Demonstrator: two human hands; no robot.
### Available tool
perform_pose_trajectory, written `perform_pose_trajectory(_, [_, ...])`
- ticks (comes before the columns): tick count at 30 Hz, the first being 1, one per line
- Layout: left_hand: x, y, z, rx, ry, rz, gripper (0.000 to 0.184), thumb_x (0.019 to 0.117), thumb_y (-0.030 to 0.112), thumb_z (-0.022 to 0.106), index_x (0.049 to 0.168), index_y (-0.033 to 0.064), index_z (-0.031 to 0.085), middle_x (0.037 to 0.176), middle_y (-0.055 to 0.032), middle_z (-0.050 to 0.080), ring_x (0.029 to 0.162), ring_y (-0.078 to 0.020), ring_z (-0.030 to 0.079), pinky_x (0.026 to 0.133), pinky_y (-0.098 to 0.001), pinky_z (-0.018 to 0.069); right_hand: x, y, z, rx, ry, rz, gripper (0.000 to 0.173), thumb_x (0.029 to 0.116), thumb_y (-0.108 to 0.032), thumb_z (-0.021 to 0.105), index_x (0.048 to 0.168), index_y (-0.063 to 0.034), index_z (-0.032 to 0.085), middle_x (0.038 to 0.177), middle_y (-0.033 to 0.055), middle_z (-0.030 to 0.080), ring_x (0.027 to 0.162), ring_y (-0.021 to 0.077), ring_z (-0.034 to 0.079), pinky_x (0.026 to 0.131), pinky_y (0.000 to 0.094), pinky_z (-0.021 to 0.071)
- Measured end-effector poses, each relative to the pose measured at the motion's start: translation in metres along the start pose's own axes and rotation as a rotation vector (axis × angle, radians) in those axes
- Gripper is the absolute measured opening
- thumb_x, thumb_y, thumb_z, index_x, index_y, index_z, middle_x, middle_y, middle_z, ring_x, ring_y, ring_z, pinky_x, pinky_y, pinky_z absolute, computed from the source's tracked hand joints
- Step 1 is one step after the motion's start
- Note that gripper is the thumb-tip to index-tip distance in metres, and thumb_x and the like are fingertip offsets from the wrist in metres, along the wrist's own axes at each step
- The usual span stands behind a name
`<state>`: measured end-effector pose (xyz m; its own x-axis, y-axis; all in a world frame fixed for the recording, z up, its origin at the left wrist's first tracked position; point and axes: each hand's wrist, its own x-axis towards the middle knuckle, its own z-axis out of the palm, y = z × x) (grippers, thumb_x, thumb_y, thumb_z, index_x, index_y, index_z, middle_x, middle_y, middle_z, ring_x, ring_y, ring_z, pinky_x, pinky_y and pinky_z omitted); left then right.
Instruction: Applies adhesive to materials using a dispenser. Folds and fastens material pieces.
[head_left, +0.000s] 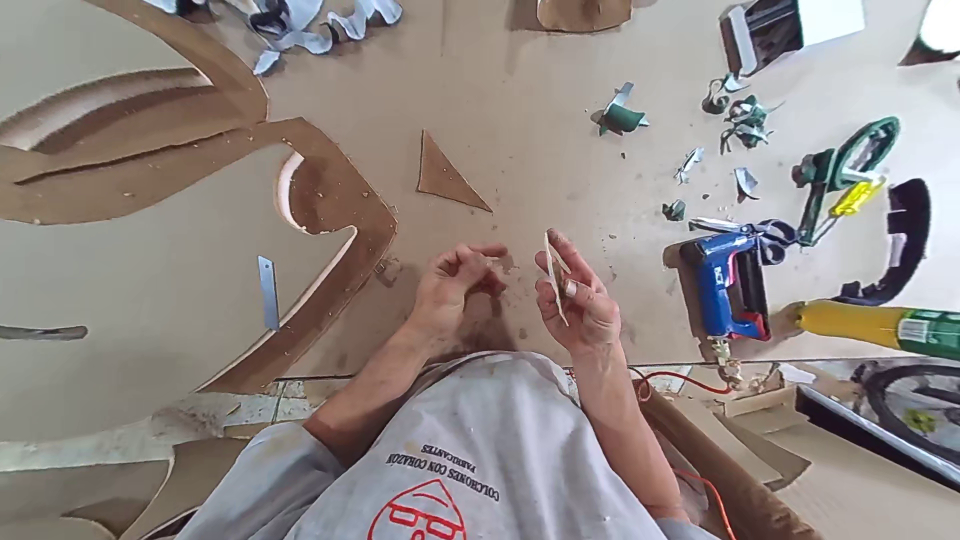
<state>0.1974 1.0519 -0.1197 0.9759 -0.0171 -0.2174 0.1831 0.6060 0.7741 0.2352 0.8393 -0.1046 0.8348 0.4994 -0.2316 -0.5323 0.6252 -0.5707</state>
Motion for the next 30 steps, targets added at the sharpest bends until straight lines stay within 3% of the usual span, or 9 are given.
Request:
perform_pose_trajectory(2, [0.003,-0.002,-0.001,0.102,-0.032,0.036,0.042,0.1112,0.032,0.033,0.115,0.0077,0.067,0.134,-0.0113,0.067,0.098,-0.0212,0.074,0.085,-0.0396,0.0621,0.0,0.001,-0.003,0.045,-0.034,0.004,0.064,0.09,-0.013,0.075,0.149,-0.0098,0.05,0.127,0.015,0.069,0.084,0.0138,0.073,0.073,0.0251,0.0622])
perform_pose_trajectory(4, [0.002,0.004,0.003,0.312,-0.064,0.126,0.043,0.1097,0.031,0.041,0.138,0.0038,0.057,0.143,-0.0115,0.059,0.113,-0.0227,0.068,0.094,-0.0432,0.0591,-0.001,-0.001,0.0,-0.058,-0.039,-0.021,0.068,0.0894,-0.014,0.076,0.151,-0.0105,0.047,0.126,0.0127,0.068,0.083,0.0121,0.071,0.073,0.0252,0.0615])
perform_pose_trajectory(7, [-0.009,0.024,0.007,0.91,-0.035,0.508,0.039,0.1009,0.025,0.062,0.134,0.0055,0.062,0.148,-0.0157,0.051,0.128,-0.0222,0.058,0.102,-0.0396,0.0558,-0.005,-0.016,0.012,-0.449,0.03,-0.044,0.076,0.0883,-0.013,0.075,0.153,-0.0065,0.036,0.119,0.0087,0.065,0.086,0.0131,0.066,0.073,0.029,0.0594])
perform_pose_trajectory(9, [-0.016,0.04,0.005,1.25,-0.098,0.834,0.033,0.0986,0.024,0.065,0.131,0.0198,0.064,0.147,-0.0103,0.052,0.14,-0.0234,0.047,0.114,-0.0429,0.044,-0.01,-0.028,0.021,-0.523,0.056,0.002,0.07,0.0872,-0.011,0.071,0.15,-0.0068,0.041,0.114,0.0059,0.066,0.084,0.0116,0.067,0.07,0.0272,0.0589])
perform_pose_trajectory(13, [-0.01,0.063,0.011,1.451,-0.463,1.232,0.039,0.1013,0.023,0.062,0.141,0.025,0.058,0.154,-0.001,0.05,0.148,-0.0243,0.037,0.123,-0.0475,0.0264,-0.017,-0.04,0.039,-0.423,0.048,0.16,0.056,0.0859,-0.003,0.061,0.14,-0.0054,0.05,0.105,0.0051,0.069,0.078,0.0093,0.066,0.064,0.0231,0.0568])
perform_pose_trajectory(18, [-0.004,0.081,0.013,1.667,-0.73,1.323,0.043,0.1051,0.017,0.055,0.148,0.0194,0.052,0.158,0.0002,0.048,0.15,-0.024,0.037,0.121,-0.0496,0.0248,-0.03,-0.041,0.057,-0.369,-0.041,0.2,0.06,0.0854,0.0,0.06,0.143,-0.0046,0.045,0.11,0.0043,0.067,0.091,0.0118,0.068,0.083,0.0305,0.0603])
perform_pose_trajectory(23, [-0.006,0.091,0.009,1.693,-0.751,1.358,0.05,0.1064,0.018,0.052,0.155,0.0183,0.041,0.156,-0.003,0.049,0.145,-0.0209,0.042,0.122,-0.0432,0.0241,-0.035,-0.04,0.065,-0.481,-0.108,0.142,0.061,0.0848,0.0,0.059,0.144,-0.0046,0.043,0.118,0.0048,0.063,0.097,0.012,0.067,0.084,0.0295,0.0596])
perform_pose_trajectory(26, [-0.007,0.095,0.008,1.748,-0.748,1.376,0.048,0.1056,0.016,0.054,0.153,0.0146,0.047,0.158,-0.0037,0.047,0.147,-0.0254,0.04,0.12,-0.0478,0.0273,-0.033,-0.039,0.063,-0.517,-0.109,0.112,0.063,0.0836,0.001,0.059,0.144,-0.0059,0.042,0.119,0.0051,0.062,0.095,0.0122,0.067,0.082,0.0302,0.0601])
perform_pose_trajectory(30, [0.0,0.091,-0.009,1.942,-0.595,1.078,0.034,0.1016,0.018,0.053,0.133,0.0138,0.065,0.154,-0.0085,0.053,0.147,-0.0339,0.04,0.119,-0.0571,0.0265,-0.039,-0.052,0.062,-0.482,-0.178,0.096,0.063,0.0864,0.0,0.057,0.146,-0.0109,0.038,0.125,0.0036,0.062,0.072,0.006,0.064,0.058,0.0213,0.0568])
